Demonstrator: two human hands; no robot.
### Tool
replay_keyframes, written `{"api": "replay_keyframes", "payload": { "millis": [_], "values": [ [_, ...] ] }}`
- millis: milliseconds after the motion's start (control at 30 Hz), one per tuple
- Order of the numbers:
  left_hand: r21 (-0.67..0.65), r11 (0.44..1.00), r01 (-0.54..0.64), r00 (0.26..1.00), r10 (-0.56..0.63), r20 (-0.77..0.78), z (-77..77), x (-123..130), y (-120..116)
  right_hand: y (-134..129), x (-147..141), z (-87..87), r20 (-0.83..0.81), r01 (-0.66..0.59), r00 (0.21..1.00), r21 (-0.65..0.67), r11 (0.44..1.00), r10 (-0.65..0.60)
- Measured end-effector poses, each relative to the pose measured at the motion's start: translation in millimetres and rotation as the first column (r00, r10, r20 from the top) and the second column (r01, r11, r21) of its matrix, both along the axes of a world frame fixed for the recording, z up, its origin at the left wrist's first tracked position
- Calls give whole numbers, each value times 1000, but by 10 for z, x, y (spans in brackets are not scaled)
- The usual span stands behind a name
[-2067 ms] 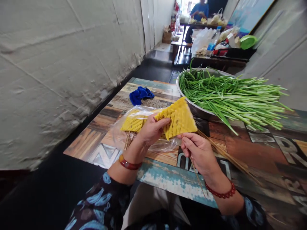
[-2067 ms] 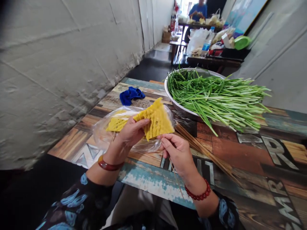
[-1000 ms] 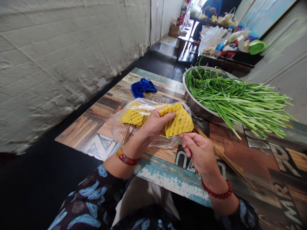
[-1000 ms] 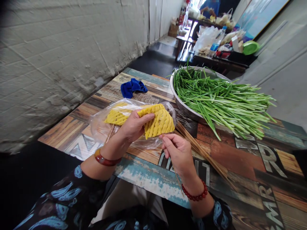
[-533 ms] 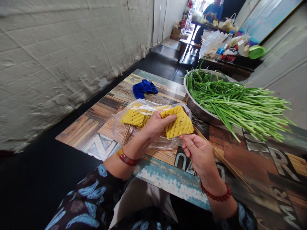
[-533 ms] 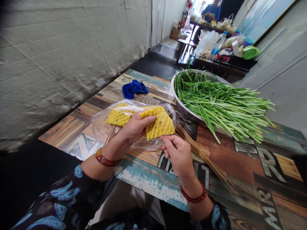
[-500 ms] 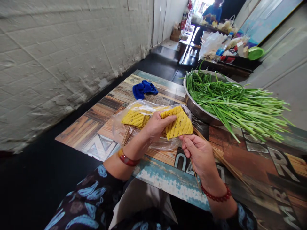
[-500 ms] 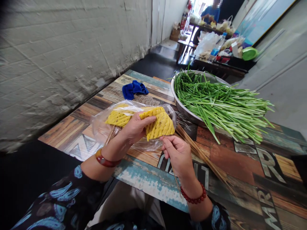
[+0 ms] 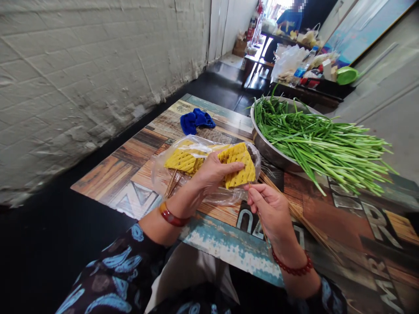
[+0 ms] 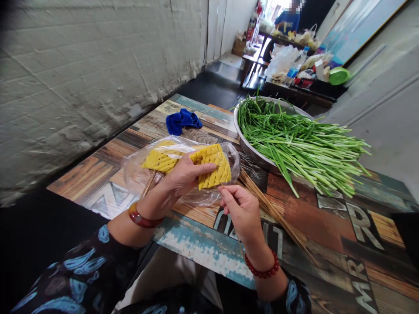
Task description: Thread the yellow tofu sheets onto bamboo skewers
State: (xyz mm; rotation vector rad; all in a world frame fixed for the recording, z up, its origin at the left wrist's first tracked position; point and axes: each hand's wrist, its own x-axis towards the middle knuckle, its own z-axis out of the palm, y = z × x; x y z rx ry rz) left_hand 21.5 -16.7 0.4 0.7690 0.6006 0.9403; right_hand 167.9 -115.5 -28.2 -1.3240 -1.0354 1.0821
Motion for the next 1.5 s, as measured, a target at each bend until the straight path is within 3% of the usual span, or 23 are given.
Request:
{"api": "replay_keyframes", "payload": {
  "millis": [600, 867, 1500],
  "values": [
    [49, 998, 42, 998, -40, -54, -81, 15, 12, 26, -2, 3, -19, 16, 1000, -4, 1000, -16],
    [72, 997, -31, 998, 34, -44, -43, 37, 7, 27, -1, 8, -2, 37, 999, -9, 999, -37],
    [43, 996, -83, 997, 83, -5, 30, 12, -12, 19, -4, -21, 51, 36, 998, 26, 999, -37]
  ]
}}
